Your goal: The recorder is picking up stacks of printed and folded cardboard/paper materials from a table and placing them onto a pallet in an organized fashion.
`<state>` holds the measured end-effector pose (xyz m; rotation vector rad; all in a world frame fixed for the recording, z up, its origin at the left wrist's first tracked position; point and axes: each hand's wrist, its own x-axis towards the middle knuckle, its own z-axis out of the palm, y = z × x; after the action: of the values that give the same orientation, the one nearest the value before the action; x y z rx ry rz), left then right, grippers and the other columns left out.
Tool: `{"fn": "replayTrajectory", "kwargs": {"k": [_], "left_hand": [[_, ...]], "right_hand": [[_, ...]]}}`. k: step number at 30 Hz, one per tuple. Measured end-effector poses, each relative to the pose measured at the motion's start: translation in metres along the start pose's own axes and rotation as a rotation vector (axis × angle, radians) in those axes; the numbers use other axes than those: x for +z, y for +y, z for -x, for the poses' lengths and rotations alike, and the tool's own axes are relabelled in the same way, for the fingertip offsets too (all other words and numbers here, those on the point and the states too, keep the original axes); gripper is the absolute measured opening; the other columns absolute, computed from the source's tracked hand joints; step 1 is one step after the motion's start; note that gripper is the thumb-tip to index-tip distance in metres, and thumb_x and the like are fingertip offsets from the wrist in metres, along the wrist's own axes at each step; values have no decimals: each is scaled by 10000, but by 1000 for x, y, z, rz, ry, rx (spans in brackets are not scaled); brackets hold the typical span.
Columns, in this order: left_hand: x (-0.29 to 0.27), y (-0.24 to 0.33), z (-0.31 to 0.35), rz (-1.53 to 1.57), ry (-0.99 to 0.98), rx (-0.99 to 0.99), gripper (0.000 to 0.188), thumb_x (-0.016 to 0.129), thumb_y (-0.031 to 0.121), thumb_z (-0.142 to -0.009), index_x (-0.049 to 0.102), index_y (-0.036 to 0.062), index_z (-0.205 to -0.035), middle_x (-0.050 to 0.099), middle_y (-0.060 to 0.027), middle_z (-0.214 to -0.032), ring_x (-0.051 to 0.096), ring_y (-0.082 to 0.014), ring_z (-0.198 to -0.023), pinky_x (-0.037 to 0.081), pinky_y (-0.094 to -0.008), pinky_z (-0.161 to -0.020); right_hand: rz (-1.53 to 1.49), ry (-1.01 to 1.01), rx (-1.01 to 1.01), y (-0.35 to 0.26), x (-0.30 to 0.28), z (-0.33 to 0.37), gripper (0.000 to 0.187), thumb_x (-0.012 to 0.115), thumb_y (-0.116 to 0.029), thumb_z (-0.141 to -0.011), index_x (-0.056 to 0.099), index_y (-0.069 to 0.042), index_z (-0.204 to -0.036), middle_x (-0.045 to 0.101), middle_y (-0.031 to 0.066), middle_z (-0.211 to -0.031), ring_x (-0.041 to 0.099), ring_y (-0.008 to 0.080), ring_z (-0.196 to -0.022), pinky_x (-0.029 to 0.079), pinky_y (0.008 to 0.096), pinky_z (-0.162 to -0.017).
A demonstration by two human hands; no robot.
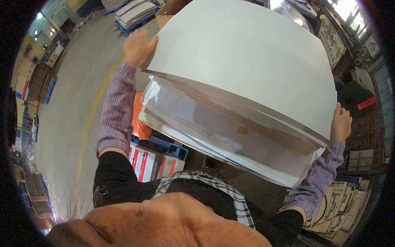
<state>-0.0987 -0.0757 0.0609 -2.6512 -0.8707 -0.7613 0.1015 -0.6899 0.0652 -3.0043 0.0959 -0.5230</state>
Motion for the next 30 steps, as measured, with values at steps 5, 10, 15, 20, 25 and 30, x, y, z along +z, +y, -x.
{"fn": "replayTrajectory", "kwargs": {"k": [5, 10, 15, 20, 25, 30], "left_hand": [[35, -10, 70, 1018, 84, -170, 366, 548, 345, -869, 640, -6, -914, 646, -114, -879, 607, -259, -814, 466, -360, -733], [56, 11, 73, 890, 608, -265, 304, 526, 244, -891, 651, -32, -865, 645, -111, -783, 596, -189, -739, 454, -324, -663], [53, 28, 61, 868, 676, -282, 301, 502, 203, -897, 655, -44, -819, 641, -110, -731, 582, -181, -689, 448, -313, -643], [58, 36, 62, 902, 667, -263, 276, 491, 164, -897, 656, -48, -832, 657, -110, -768, 596, -187, -694, 454, -302, -643], [72, 18, 60, 624, 798, -158, 209, 500, 114, -871, 646, -27, -822, 674, -122, -853, 623, -199, -737, 472, -292, -665], [85, 18, 64, 857, 713, -275, 168, 533, 126, -842, 647, 2, -847, 666, -123, -871, 631, -223, -748, 489, -326, -674]], "right_hand": [[-785, 82, -118, 60, 35, 55, 578, 360, -492, -954, 574, -1, -1172, 550, 152, -1126, 528, 274, -1055, 385, 364, -910], [-721, 379, -232, 55, 74, 77, 530, 390, -447, -963, 565, 7, -1173, 567, 146, -1098, 540, 264, -1027, 400, 348, -892], [-716, 531, 57, 62, 98, 73, 552, 414, -465, -945, 622, 27, -1086, 650, 138, -1003, 611, 273, -921, 462, 355, -811], [-863, 632, 131, 74, 109, 74, 510, 402, -435, -953, 642, -12, -1107, 653, 136, -1037, 618, 249, -930, 474, 339, -791], [-1153, 585, 116, 36, 90, 76, 512, 334, -416, -974, 654, -34, -1096, 639, 89, -1065, 601, 195, -922, 462, 301, -786], [-947, 504, 144, 64, 109, 77, 650, 227, -508, -977, 649, -25, -1083, 667, 80, -1019, 623, 202, -903, 478, 329, -781]]}}
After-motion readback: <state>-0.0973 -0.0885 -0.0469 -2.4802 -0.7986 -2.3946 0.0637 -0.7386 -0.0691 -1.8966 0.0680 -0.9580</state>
